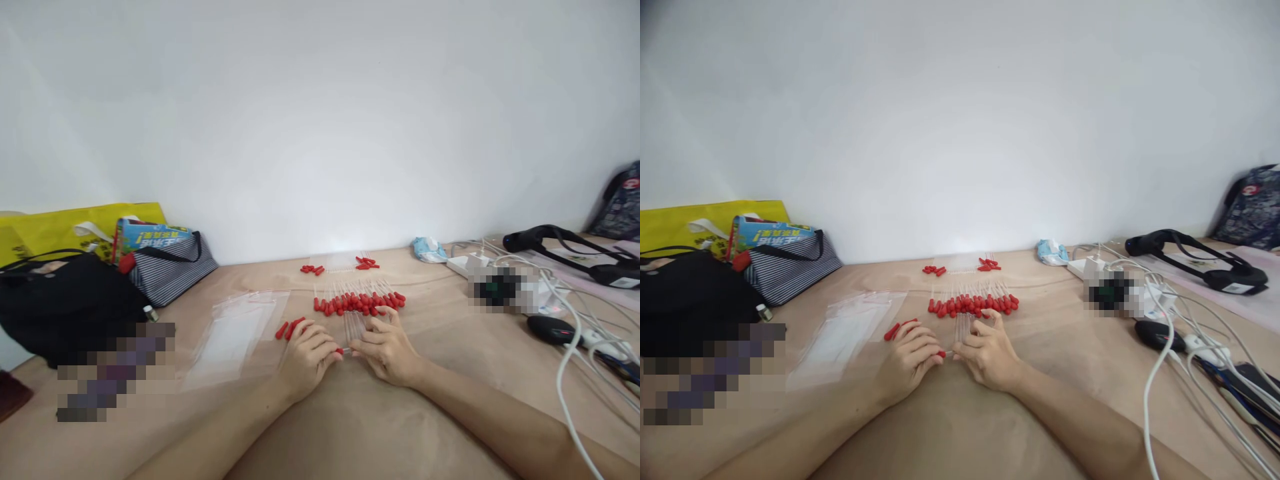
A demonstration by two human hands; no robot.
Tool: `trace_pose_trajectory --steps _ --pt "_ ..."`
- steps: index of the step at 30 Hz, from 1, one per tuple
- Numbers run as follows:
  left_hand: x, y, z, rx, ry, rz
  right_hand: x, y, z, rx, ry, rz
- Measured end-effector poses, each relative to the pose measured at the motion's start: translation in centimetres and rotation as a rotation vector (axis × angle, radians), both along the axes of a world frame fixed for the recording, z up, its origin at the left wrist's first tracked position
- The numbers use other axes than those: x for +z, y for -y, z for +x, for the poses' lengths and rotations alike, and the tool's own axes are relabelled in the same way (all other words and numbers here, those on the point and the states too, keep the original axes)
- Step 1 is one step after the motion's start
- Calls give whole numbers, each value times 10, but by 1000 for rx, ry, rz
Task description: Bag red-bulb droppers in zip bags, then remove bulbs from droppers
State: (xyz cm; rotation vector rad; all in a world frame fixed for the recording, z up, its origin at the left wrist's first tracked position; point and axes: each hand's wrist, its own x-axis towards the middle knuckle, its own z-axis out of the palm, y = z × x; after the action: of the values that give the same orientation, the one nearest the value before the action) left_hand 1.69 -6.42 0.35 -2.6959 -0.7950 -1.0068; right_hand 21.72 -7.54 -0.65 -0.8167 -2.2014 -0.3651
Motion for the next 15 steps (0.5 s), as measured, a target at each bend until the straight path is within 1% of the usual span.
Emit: trace_pose_trajectory --steps 5,7,10,13,15 --pt "-1 2 -5 22 -22 14 -1 1 2 10 7 -24" --pt "0 2 -10 41 -9 14 -1 1 7 -12 -9 -32" --pt "3 4 -18 73 66 -13 -4 -2 17 -107 -54 -42" --pt "7 2 -25 115 181 -82 -9 -6 24 -214 -166 -62" --pt "12 -3 -31 199 260 -142 -13 -8 26 -289 -245 -96"
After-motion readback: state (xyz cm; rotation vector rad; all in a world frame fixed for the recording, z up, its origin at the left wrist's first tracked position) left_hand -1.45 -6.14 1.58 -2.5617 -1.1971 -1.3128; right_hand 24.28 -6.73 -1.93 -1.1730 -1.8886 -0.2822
